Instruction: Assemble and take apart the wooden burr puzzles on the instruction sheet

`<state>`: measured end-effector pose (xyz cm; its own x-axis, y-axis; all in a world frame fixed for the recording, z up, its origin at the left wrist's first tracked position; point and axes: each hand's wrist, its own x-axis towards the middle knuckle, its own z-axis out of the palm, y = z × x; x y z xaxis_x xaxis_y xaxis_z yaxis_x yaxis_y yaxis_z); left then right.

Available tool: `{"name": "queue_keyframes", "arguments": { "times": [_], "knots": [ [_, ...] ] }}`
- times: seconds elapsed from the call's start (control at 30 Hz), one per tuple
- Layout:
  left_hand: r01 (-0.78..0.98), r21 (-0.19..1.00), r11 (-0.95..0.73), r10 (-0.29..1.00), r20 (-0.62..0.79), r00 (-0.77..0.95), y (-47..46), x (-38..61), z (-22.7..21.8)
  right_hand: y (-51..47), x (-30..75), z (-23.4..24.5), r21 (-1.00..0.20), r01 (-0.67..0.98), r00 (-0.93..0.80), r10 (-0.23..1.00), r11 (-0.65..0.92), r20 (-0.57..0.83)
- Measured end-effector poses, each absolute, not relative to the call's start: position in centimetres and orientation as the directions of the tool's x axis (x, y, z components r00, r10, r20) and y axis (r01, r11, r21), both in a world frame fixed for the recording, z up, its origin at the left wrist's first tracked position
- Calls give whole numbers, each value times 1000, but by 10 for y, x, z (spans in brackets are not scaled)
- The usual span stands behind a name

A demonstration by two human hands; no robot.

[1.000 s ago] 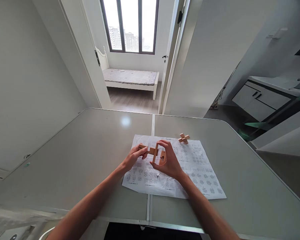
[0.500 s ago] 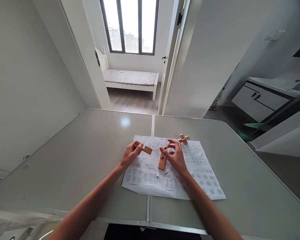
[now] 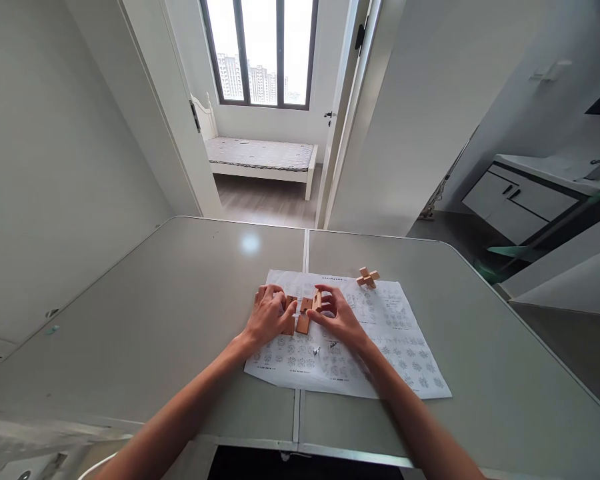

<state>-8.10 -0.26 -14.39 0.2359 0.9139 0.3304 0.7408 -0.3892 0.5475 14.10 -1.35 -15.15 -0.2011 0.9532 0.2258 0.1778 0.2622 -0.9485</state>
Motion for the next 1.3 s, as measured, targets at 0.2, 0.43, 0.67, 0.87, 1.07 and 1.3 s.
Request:
{"name": "queue_keyframes", "arguments": {
  "times": [0.2,0.43,0.67,0.87,1.07,1.3],
  "knots": [
    [786,503,-359,919,336,206,-2,-83,-147,-8,159,-154,-745,493,-227,893,449,389],
    [662,542,-518,855,358,376,-7,-79,-140,-4,166,-156,-685,507,-339,852,523,399],
    [559,584,-588,802,333,496,-13,-76,-134,-10,160,-152,-730,436,-410,838,526,360],
    [552,532,-642,753,302,584,-15,-76,-132,-13,152,-154,-713,436,-435,822,550,368],
    [543,506,-670,723,281,631,-17,-77,-129,-15,145,-155,-725,398,-440,811,562,386],
    [568,492,-660,737,278,616,-13,-80,-134,-15,142,-147,-936,133,-330,905,327,269]
  ]
}}
